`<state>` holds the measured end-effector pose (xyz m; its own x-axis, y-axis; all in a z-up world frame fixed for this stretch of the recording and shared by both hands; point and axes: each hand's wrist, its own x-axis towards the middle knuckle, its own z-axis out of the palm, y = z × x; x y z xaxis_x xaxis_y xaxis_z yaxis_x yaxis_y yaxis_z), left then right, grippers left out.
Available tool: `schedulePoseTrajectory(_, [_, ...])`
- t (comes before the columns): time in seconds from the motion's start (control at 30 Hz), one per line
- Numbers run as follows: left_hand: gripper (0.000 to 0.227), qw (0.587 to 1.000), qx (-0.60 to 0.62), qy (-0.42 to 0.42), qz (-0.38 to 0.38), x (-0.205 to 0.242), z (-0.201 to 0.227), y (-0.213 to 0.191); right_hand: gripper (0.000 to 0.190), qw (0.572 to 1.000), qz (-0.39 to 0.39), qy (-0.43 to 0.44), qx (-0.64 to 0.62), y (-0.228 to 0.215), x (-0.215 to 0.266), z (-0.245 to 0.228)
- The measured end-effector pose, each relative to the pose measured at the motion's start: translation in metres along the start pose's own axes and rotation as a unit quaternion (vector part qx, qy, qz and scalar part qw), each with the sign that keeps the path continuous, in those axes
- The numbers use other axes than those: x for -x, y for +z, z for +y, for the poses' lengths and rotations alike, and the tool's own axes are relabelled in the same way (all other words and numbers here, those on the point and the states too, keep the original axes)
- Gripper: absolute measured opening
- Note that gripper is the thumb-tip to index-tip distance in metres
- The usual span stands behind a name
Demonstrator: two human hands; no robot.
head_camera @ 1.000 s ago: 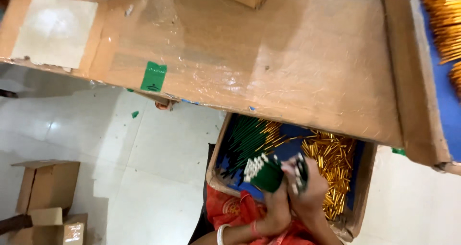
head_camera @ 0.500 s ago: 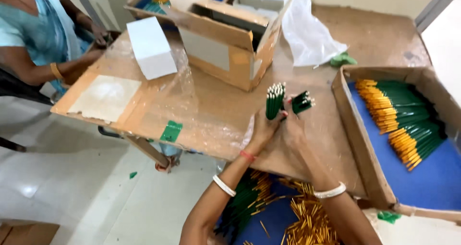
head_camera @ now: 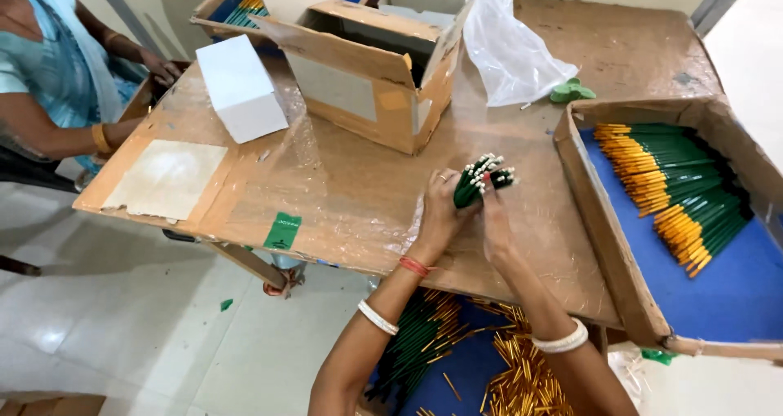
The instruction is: The person inserts gold ferrules into green pencil bodies, then gathers the assembled pencils and places them into a cardboard box. The person also interacts with a coworker to receive a white box.
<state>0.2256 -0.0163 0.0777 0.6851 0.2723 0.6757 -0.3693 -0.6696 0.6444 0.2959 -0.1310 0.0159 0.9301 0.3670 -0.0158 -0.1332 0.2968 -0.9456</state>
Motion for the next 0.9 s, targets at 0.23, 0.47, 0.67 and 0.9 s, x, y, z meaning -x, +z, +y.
schedulePoseTrajectory(0.23, [0.017,0.973,0.176,-0.147,0.021,0.026,0.020,-0.008,0.076,0.979,-0.092,-0.092,0.160,0.014,0.048,-0.057])
schedulePoseTrajectory(0.47, [0.029,0.599,0.599,-0.494,-0.195,0.169,0.097,-0.058,0.107,0.974,-0.196,0.113,0.001,0.002,0.190,-0.086])
schedulePoseTrajectory(0.67, [0.038,0.479,0.566,-0.611,-0.278,0.369,0.102,-0.047,0.099,0.934,-0.138,0.323,-0.071,-0.034,0.290,0.030])
schedulePoseTrajectory(0.9, [0.050,0.602,0.421,-0.561,-0.382,0.367,0.095,-0.032,0.060,0.935,-0.072,0.345,-0.036,-0.036,0.281,0.037])
